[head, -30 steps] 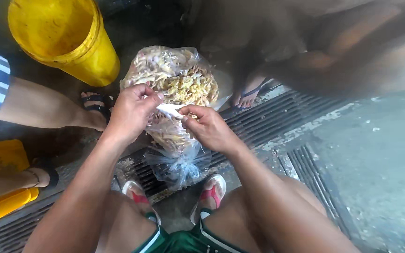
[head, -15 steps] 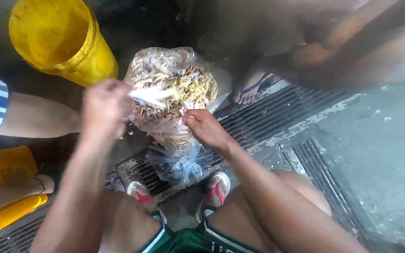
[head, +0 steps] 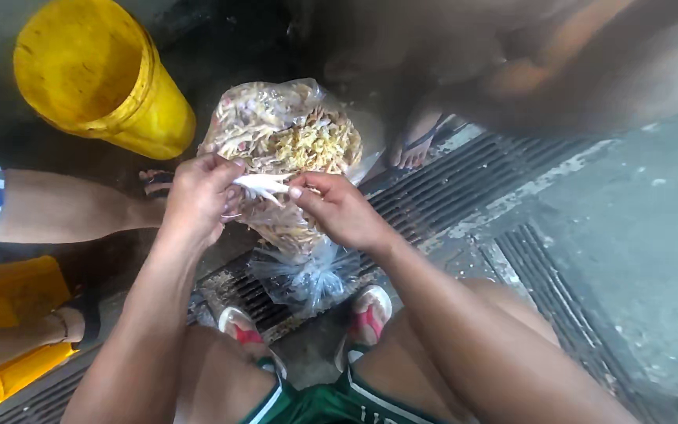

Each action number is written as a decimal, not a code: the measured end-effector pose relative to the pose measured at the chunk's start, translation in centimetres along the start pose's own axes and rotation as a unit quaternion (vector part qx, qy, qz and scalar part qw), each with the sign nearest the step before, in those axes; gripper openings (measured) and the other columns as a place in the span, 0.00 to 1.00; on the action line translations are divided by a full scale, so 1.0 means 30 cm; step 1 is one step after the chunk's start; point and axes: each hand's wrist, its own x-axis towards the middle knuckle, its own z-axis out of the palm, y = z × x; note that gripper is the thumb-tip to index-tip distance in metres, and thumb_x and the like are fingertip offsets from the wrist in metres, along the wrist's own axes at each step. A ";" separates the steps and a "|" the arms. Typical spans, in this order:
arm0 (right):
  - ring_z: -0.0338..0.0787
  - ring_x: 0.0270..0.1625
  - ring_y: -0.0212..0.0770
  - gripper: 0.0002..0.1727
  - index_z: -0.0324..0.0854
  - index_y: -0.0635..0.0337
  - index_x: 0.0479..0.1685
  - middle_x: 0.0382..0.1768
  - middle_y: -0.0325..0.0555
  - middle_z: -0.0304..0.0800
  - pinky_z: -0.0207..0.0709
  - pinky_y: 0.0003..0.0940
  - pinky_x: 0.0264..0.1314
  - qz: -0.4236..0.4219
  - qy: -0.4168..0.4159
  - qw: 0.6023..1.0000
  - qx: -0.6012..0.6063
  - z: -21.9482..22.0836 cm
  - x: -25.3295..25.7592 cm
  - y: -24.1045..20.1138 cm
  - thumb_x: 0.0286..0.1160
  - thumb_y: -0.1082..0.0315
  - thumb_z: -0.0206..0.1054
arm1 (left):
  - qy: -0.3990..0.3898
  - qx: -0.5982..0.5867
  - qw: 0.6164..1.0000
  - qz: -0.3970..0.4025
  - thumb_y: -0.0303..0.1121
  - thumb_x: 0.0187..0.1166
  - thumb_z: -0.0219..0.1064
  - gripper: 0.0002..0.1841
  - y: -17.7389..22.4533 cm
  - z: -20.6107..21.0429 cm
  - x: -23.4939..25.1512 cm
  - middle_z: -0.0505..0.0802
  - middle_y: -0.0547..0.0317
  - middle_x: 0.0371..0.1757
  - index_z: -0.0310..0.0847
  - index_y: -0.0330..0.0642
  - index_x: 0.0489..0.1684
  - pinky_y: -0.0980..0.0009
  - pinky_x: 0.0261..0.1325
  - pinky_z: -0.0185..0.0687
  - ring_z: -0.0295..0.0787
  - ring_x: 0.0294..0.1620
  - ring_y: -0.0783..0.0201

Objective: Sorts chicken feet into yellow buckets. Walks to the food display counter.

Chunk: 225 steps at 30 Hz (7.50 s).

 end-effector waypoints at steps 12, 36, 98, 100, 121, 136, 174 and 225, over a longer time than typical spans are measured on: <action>0.81 0.25 0.34 0.08 0.87 0.57 0.38 0.26 0.38 0.84 0.79 0.35 0.29 -0.145 0.075 0.959 -0.234 0.006 -0.019 -0.009 0.81 0.63 0.66 | -0.036 0.032 0.998 -0.041 0.31 0.84 0.64 0.07 -0.017 -0.016 0.044 0.71 0.67 0.15 0.76 0.44 0.34 0.80 0.12 0.58 0.60 0.10 0.74; 0.83 0.25 0.37 0.18 0.89 0.52 0.58 0.30 0.42 0.87 0.79 0.34 0.25 0.041 0.057 0.996 0.063 -0.006 -0.025 0.001 0.90 0.53 0.57 | -0.120 0.024 0.989 0.086 0.31 0.85 0.64 0.06 -0.012 -0.052 0.041 0.77 0.66 0.20 0.79 0.47 0.36 0.80 0.17 0.64 0.65 0.14 0.74; 0.83 0.30 0.35 0.18 0.85 0.54 0.48 0.32 0.40 0.86 0.77 0.38 0.30 0.025 0.023 0.998 -0.046 0.022 -0.041 -0.016 0.86 0.61 0.48 | -0.059 -0.017 0.998 -0.022 0.33 0.88 0.59 0.08 0.047 -0.105 0.031 0.73 0.68 0.16 0.77 0.47 0.36 0.83 0.13 0.60 0.62 0.10 0.77; 0.86 0.35 0.35 0.22 0.84 0.53 0.59 0.37 0.42 0.88 0.81 0.39 0.36 0.025 0.031 0.999 -0.030 0.018 -0.037 -0.021 0.91 0.50 0.48 | -0.082 -0.011 0.996 -0.028 0.32 0.88 0.59 0.07 0.041 -0.096 0.022 0.72 0.68 0.16 0.76 0.46 0.36 0.82 0.13 0.60 0.61 0.11 0.77; 0.81 0.25 0.36 0.15 0.82 0.58 0.47 0.31 0.45 0.83 0.78 0.32 0.26 0.013 0.013 0.981 0.192 0.031 -0.018 0.016 0.92 0.60 0.53 | -0.027 0.001 0.998 0.049 0.33 0.88 0.61 0.07 0.030 -0.156 0.073 0.76 0.67 0.19 0.76 0.46 0.37 0.82 0.16 0.63 0.65 0.13 0.76; 0.86 0.29 0.39 0.13 0.85 0.58 0.57 0.34 0.47 0.89 0.82 0.34 0.29 0.003 0.026 0.985 0.173 0.035 0.002 0.016 0.85 0.61 0.63 | -0.101 -0.022 0.995 -0.011 0.34 0.89 0.59 0.08 0.011 -0.092 0.074 0.74 0.67 0.19 0.77 0.46 0.39 0.82 0.15 0.63 0.64 0.12 0.76; 0.87 0.35 0.36 0.11 0.89 0.53 0.40 0.30 0.38 0.89 0.78 0.40 0.34 0.118 0.184 0.970 0.108 -0.124 0.000 -0.045 0.77 0.66 0.59 | 0.004 0.688 0.725 -0.024 0.44 0.78 0.70 0.29 -0.529 0.102 0.422 0.89 0.41 0.67 0.75 0.50 0.80 0.32 0.57 0.83 0.88 0.63 0.36; 0.77 0.23 0.29 0.19 0.79 0.53 0.22 0.21 0.34 0.77 0.73 0.29 0.24 -0.136 0.114 0.975 -0.133 0.084 0.001 -0.012 0.88 0.62 0.58 | -0.032 0.217 0.967 0.128 0.31 0.82 0.63 0.09 -0.067 0.034 0.137 0.88 0.58 0.29 0.80 0.42 0.56 0.69 0.23 0.76 0.80 0.21 0.66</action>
